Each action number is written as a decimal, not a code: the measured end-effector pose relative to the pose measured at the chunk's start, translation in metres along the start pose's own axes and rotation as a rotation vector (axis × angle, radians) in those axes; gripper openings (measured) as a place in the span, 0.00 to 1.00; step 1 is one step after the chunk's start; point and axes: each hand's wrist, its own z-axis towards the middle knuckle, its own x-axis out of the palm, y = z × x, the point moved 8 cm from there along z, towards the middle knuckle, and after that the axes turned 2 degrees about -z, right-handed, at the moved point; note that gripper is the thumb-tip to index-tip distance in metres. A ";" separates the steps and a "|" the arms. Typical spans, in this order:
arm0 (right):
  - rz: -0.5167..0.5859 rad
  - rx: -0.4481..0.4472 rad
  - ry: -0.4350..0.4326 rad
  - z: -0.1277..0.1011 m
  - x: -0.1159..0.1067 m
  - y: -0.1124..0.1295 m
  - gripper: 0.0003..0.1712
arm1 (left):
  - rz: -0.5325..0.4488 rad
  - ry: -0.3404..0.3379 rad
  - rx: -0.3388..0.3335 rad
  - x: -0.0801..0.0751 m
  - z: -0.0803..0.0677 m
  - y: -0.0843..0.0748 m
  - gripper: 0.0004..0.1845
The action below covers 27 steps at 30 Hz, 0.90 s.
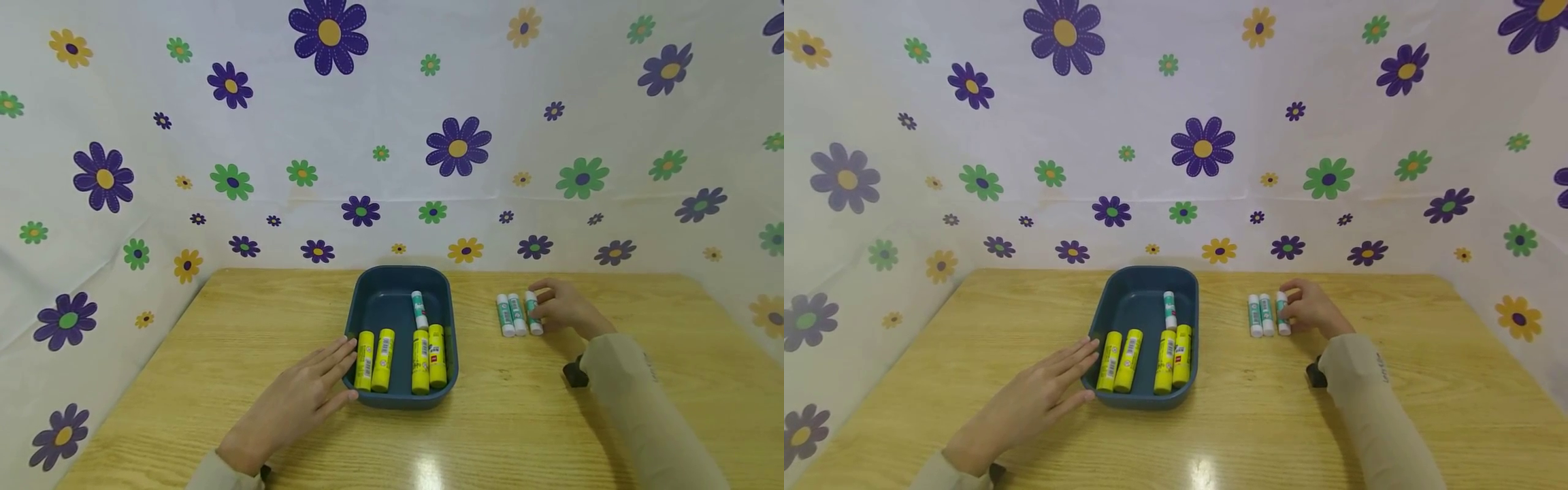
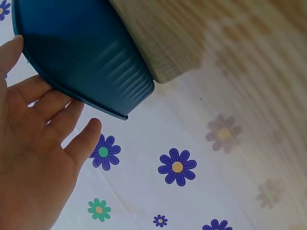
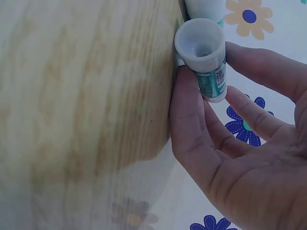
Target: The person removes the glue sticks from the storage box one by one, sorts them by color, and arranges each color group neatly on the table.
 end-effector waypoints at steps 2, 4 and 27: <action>-0.004 -0.002 0.000 0.000 0.001 0.001 0.37 | -0.003 -0.002 -0.001 0.000 0.000 0.000 0.32; -0.005 -0.003 0.000 0.001 0.002 0.001 0.37 | -0.002 -0.002 -0.003 0.000 0.000 0.000 0.32; -0.007 -0.039 -0.011 -0.004 -0.013 0.025 0.35 | 0.001 -0.009 0.000 0.000 0.000 0.000 0.32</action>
